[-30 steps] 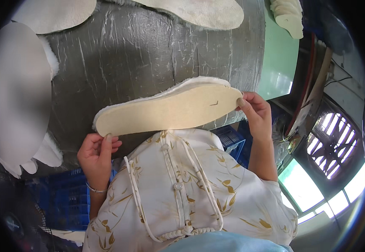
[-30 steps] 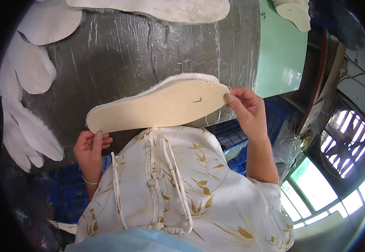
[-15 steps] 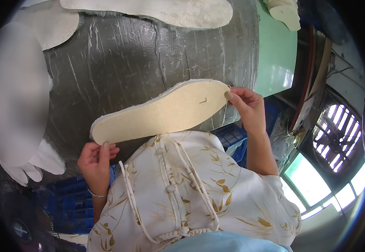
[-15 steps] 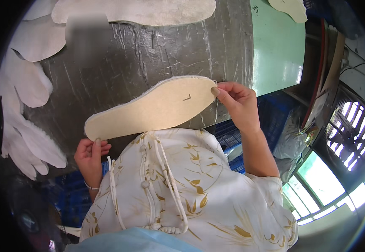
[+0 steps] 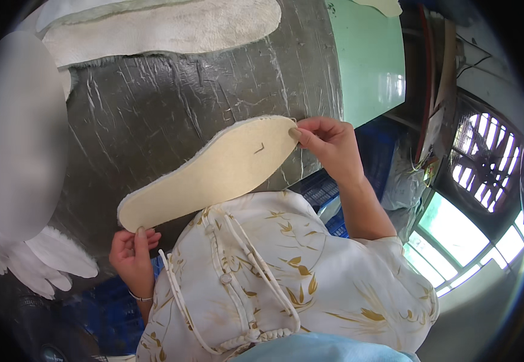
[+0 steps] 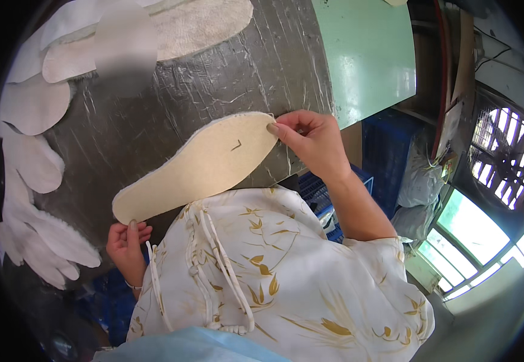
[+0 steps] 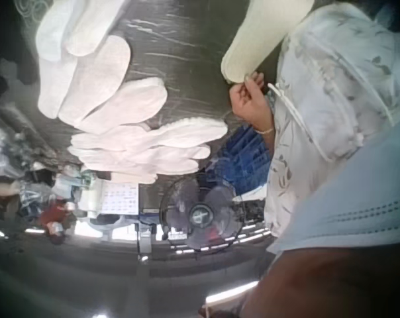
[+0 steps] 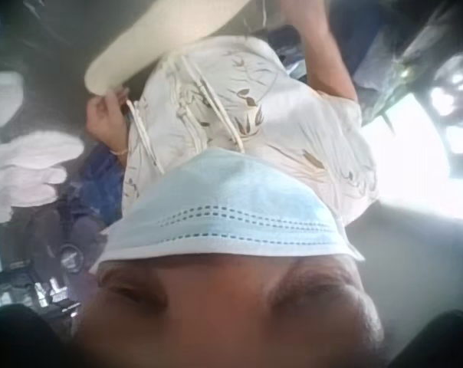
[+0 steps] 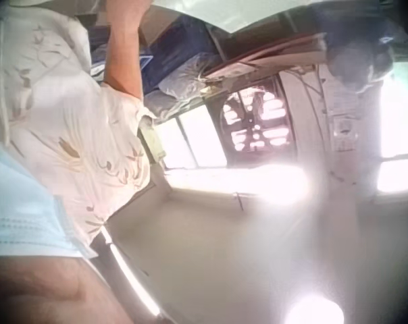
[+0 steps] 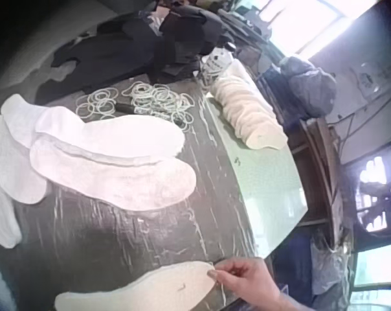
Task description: Inspecting and assembling multiple layers of shoe insoles at a manufacturing station.
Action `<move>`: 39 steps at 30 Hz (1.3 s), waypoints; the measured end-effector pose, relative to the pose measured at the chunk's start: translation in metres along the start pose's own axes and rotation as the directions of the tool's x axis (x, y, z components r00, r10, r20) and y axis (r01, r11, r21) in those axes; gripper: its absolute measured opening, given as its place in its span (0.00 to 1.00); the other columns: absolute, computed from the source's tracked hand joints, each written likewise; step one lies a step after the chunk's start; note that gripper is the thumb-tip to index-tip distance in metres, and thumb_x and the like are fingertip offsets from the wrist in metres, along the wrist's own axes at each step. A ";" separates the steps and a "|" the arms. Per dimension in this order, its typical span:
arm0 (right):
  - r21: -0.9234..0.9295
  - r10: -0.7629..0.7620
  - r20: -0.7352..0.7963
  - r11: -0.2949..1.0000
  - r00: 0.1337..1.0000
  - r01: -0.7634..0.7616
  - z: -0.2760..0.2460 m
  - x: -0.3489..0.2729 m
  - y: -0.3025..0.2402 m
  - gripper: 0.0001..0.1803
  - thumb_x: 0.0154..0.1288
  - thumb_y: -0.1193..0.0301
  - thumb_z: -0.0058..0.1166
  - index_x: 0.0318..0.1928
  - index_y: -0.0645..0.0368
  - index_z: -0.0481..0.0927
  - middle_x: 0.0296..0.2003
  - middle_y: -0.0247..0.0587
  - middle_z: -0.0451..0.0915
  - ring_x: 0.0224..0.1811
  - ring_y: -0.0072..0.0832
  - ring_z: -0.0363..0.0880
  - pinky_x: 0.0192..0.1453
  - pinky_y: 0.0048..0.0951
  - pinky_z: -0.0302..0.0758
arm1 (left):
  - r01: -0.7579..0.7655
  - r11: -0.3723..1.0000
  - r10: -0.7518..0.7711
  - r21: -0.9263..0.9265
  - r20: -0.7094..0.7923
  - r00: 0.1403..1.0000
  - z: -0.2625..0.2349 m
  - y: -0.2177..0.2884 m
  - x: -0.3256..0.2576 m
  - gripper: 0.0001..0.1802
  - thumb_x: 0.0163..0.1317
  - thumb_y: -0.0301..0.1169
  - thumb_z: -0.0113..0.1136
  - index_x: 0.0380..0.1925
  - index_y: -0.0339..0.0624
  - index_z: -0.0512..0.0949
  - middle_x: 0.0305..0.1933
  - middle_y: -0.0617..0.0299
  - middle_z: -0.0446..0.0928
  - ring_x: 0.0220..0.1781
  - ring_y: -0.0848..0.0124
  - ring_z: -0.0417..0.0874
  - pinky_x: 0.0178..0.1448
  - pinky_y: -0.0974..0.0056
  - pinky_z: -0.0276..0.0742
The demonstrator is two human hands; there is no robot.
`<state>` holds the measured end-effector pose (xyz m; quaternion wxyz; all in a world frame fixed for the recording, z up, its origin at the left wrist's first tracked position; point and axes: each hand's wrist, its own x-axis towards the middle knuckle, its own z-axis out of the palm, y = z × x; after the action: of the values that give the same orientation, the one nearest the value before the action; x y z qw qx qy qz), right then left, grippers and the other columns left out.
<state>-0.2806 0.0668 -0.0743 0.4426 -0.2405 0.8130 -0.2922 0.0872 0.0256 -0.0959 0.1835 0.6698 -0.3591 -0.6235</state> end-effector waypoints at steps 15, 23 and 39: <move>-0.042 -0.149 -0.054 0.988 0.987 0.146 0.004 -0.006 0.005 0.06 0.60 0.77 0.61 0.36 0.66 0.81 0.29 0.30 0.80 0.30 0.13 0.74 0.36 0.15 0.71 | -0.011 0.983 0.017 -0.182 0.033 0.999 0.005 0.003 0.001 0.07 0.63 0.26 0.58 0.34 0.32 0.75 0.30 0.56 0.81 0.29 0.74 0.84 0.33 0.73 0.80; -0.114 -0.217 -0.035 0.971 0.976 0.212 0.010 -0.002 0.009 0.05 0.61 0.76 0.60 0.34 0.66 0.80 0.27 0.28 0.78 0.28 0.12 0.73 0.33 0.15 0.71 | -0.104 0.983 0.100 -0.150 -0.036 0.994 0.005 -0.009 -0.007 0.06 0.64 0.27 0.58 0.34 0.34 0.76 0.29 0.58 0.81 0.28 0.74 0.83 0.31 0.74 0.78; 0.123 -0.807 0.492 0.436 0.327 0.891 0.107 -0.032 -0.114 0.14 0.53 0.77 0.64 0.42 0.63 0.80 0.42 0.45 0.81 0.45 0.38 0.80 0.50 0.31 0.75 | -0.722 0.640 0.767 0.262 -0.154 0.623 0.009 0.019 -0.020 0.05 0.56 0.21 0.64 0.32 0.34 0.77 0.29 0.57 0.79 0.27 0.73 0.81 0.30 0.72 0.76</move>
<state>-0.1576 -0.0213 -0.0240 0.3871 -0.7313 0.4472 -0.3397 0.0745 0.0293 -0.0699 0.4101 0.5465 -0.6315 -0.3666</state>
